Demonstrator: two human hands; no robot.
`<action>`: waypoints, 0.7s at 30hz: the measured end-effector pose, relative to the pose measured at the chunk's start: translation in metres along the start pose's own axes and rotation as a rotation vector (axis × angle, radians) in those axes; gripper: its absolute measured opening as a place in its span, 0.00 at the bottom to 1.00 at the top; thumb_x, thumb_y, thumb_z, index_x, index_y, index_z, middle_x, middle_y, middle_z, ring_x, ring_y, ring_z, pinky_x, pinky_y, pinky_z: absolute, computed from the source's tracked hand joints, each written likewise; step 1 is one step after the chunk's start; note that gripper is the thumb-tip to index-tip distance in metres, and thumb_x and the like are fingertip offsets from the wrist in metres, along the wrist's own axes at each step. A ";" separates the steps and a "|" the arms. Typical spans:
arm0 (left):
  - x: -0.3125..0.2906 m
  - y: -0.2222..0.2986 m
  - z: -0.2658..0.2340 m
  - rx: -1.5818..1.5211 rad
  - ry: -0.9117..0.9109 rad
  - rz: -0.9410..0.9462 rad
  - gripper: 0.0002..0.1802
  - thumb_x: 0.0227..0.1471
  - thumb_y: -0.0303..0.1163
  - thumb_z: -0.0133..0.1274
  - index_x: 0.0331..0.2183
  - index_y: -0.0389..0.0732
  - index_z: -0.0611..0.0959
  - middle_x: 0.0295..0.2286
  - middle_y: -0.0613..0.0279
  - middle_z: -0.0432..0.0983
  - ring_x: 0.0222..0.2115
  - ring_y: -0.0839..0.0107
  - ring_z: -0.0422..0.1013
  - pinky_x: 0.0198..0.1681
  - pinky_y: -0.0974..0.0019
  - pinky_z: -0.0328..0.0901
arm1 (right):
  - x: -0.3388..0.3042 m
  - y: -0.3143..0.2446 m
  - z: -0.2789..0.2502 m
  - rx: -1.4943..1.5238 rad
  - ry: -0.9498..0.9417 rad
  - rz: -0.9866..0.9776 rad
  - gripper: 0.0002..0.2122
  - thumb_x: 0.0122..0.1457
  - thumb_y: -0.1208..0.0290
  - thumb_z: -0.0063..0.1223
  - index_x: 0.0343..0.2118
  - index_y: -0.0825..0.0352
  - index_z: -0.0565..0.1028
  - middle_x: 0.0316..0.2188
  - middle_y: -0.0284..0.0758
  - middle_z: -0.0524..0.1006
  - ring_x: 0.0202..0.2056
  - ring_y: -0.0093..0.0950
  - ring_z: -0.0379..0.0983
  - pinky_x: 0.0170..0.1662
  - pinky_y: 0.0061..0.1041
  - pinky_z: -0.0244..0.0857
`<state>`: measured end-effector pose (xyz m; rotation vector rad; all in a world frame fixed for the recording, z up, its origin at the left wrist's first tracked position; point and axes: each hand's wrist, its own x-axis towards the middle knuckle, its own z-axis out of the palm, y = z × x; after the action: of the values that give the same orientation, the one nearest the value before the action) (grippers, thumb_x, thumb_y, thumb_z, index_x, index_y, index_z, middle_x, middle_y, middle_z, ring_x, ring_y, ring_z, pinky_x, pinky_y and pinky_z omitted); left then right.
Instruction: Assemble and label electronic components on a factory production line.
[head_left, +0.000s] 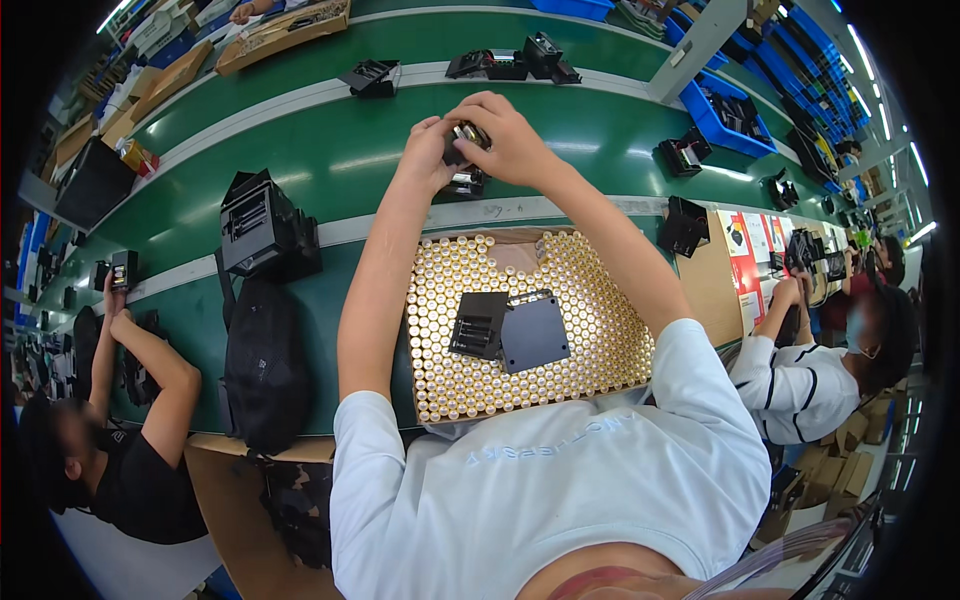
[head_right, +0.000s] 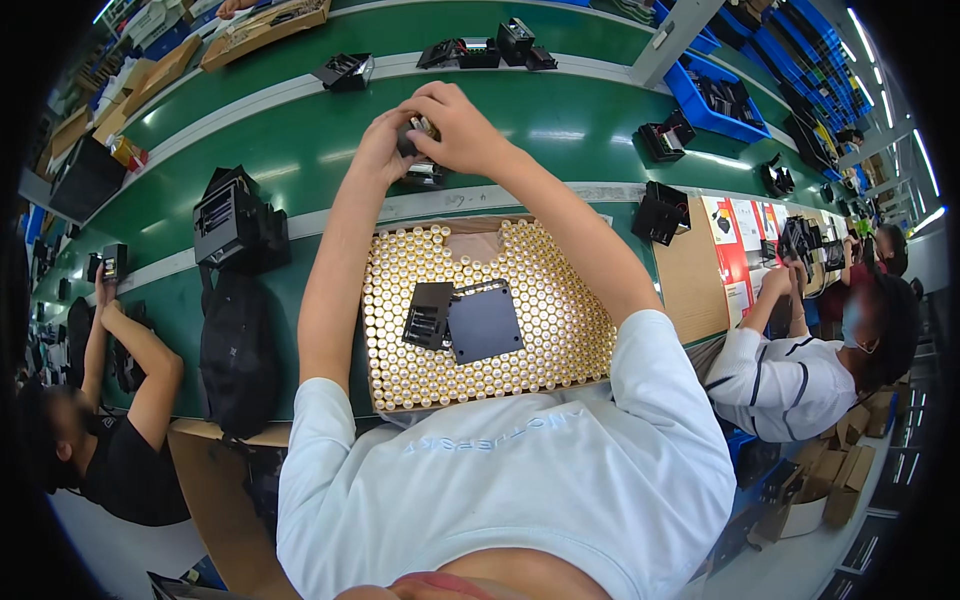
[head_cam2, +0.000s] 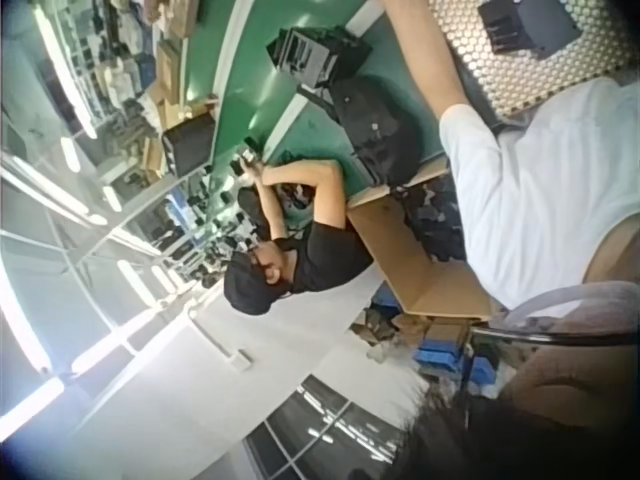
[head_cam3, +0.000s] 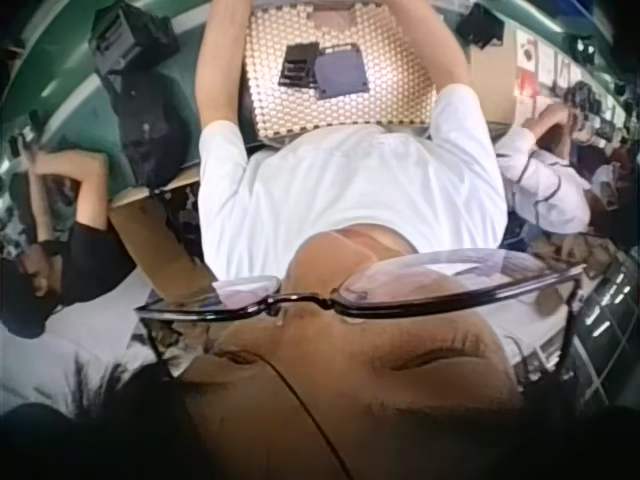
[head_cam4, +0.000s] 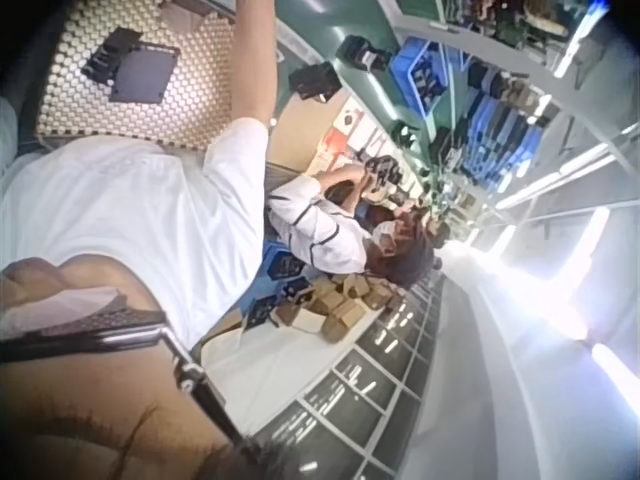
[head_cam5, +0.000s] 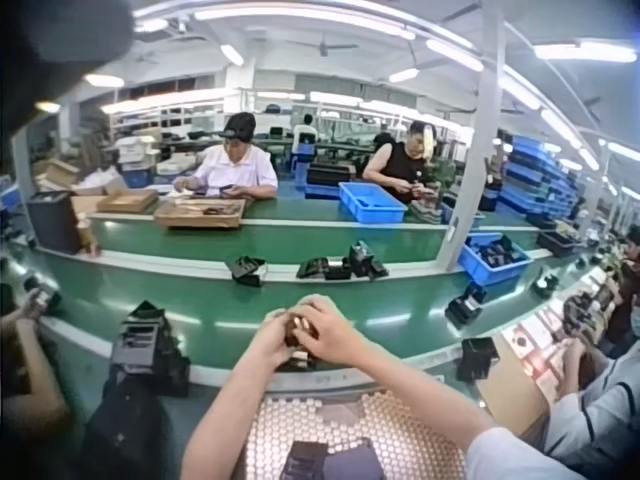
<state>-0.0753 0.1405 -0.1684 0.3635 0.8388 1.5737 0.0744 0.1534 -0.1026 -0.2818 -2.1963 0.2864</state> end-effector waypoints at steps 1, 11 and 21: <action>-0.004 0.001 0.005 -0.002 -0.001 -0.003 0.32 0.50 0.19 0.54 0.54 0.36 0.57 0.47 0.37 0.62 0.41 0.50 0.71 0.38 0.51 0.74 | -0.002 -0.003 -0.008 -0.002 -0.002 0.003 0.14 0.48 0.81 0.54 0.39 0.63 0.78 0.39 0.34 0.71 0.37 0.30 0.69 0.37 0.26 0.64; -0.038 0.016 0.021 0.354 0.033 0.156 0.40 0.41 0.14 0.60 0.54 0.38 0.59 0.47 0.40 0.62 0.42 0.52 0.71 0.40 0.54 0.73 | -0.040 -0.033 -0.059 -0.120 -0.770 -0.093 0.08 0.48 0.73 0.60 0.33 0.61 0.78 0.31 0.26 0.76 0.27 0.28 0.73 0.31 0.26 0.67; -0.033 0.016 0.021 0.417 0.047 0.150 0.38 0.44 0.16 0.60 0.55 0.42 0.62 0.47 0.44 0.65 0.42 0.55 0.71 0.40 0.57 0.72 | -0.057 -0.029 -0.045 -0.106 -0.755 -0.205 0.05 0.49 0.73 0.60 0.30 0.62 0.79 0.26 0.28 0.74 0.25 0.26 0.71 0.30 0.24 0.67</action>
<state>-0.0664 0.1155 -0.1354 0.7043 1.2024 1.5429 0.1410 0.1136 -0.1097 0.0108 -2.9649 0.1752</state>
